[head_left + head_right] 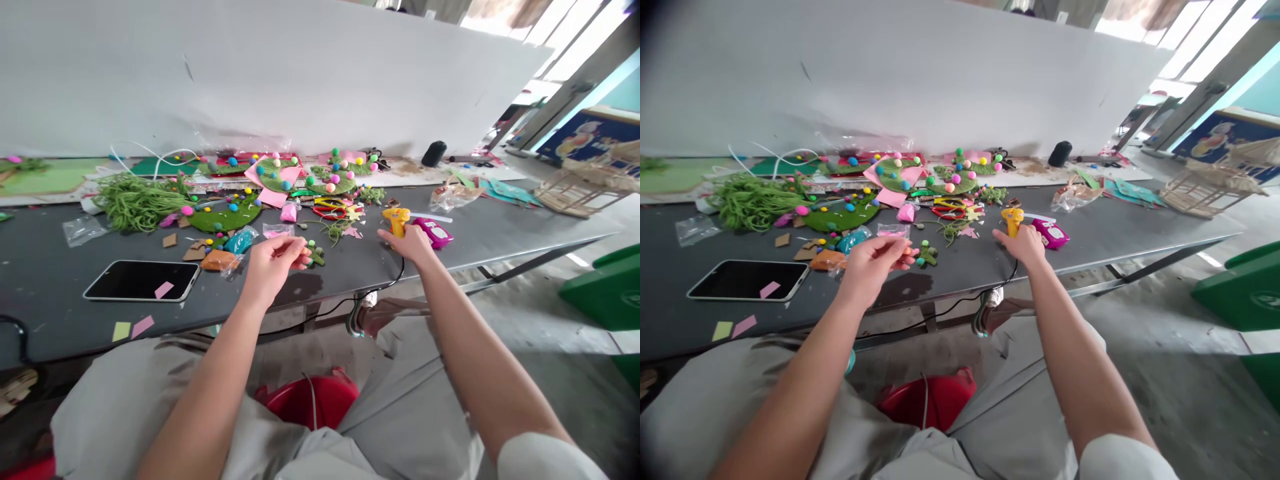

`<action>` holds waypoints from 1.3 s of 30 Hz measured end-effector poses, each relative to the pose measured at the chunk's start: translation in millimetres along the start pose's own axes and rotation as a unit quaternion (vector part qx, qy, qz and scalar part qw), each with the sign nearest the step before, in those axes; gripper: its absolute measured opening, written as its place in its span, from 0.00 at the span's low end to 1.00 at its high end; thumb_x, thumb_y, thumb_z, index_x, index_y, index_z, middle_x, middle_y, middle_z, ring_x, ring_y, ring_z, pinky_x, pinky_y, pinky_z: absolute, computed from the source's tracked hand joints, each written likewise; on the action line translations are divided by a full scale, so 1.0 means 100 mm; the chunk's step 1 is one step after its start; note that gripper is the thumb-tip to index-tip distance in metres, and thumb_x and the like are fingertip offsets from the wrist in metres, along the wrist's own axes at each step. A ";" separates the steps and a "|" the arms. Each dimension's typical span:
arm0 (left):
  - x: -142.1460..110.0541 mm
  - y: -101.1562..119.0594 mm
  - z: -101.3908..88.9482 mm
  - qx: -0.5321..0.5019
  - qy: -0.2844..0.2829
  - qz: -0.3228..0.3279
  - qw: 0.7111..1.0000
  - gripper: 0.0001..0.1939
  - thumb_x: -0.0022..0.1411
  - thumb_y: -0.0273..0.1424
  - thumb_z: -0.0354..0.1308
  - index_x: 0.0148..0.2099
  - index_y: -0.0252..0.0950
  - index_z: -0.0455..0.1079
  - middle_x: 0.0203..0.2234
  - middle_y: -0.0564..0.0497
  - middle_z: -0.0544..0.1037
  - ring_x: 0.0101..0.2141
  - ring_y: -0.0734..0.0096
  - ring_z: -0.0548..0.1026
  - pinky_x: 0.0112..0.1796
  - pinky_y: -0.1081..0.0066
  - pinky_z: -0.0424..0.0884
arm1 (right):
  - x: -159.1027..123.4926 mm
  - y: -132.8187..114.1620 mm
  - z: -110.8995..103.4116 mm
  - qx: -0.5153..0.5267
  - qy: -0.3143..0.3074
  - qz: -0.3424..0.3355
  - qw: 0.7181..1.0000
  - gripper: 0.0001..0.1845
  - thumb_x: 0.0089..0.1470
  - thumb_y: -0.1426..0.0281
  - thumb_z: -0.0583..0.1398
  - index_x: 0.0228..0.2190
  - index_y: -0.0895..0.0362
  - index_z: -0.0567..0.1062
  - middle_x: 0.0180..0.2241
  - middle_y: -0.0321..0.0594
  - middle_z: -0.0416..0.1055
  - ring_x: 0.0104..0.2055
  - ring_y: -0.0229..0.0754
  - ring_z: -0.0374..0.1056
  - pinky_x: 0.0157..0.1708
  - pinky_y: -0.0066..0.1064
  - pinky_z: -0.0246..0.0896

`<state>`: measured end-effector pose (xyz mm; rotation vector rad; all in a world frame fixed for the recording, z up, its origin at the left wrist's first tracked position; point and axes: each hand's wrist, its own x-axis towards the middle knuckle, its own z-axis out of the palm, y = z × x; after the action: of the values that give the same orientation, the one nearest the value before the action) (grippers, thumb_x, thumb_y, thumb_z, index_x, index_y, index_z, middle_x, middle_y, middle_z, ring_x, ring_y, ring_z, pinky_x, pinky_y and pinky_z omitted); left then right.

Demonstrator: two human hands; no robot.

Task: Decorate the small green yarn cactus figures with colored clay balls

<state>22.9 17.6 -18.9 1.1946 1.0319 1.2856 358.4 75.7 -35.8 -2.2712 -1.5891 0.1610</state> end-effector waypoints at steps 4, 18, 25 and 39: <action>0.01 -0.03 -0.01 0.040 -0.017 0.029 0.999 0.20 0.50 0.39 0.78 0.43 0.35 0.82 0.36 0.47 0.85 0.38 0.65 0.82 0.44 0.67 0.80 | 0.14 -0.06 -0.02 0.069 -0.001 0.024 0.997 0.20 0.55 0.58 0.65 0.38 0.64 0.79 0.37 0.57 0.78 0.43 0.58 0.75 0.43 0.44 0.68; 0.02 -0.09 -0.02 0.090 0.005 0.044 0.995 0.17 0.56 0.39 0.74 0.45 0.35 0.81 0.40 0.45 0.85 0.41 0.62 0.83 0.45 0.65 0.80 | -0.73 -0.42 -0.15 0.471 -0.232 -0.081 0.847 0.21 0.53 0.52 0.69 0.29 0.58 0.77 0.26 0.36 0.73 0.25 0.34 0.65 0.24 0.28 0.63; 0.03 -0.10 -0.02 0.103 0.004 0.027 0.994 0.17 0.63 0.45 0.67 0.44 0.35 0.81 0.34 0.46 0.85 0.30 0.67 0.81 0.32 0.70 0.79 | -0.80 -0.51 0.00 0.391 -0.305 -0.126 0.859 0.16 0.53 0.55 0.69 0.31 0.56 0.80 0.24 0.35 0.75 0.24 0.36 0.69 0.26 0.30 0.70; 0.04 -0.18 -0.06 0.162 -0.004 0.044 0.986 0.20 0.69 0.46 0.58 0.50 0.36 0.79 0.38 0.44 0.85 0.33 0.63 0.81 0.33 0.68 0.77 | -0.77 -0.55 0.02 0.303 -0.302 -0.173 0.887 0.16 0.55 0.54 0.68 0.35 0.53 0.83 0.19 0.33 0.71 0.18 0.35 0.63 0.14 0.26 0.59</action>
<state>19.1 23.3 -36.9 1.5042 1.2267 1.2069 281.3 21.7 -26.1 -1.4861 -1.8450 1.1824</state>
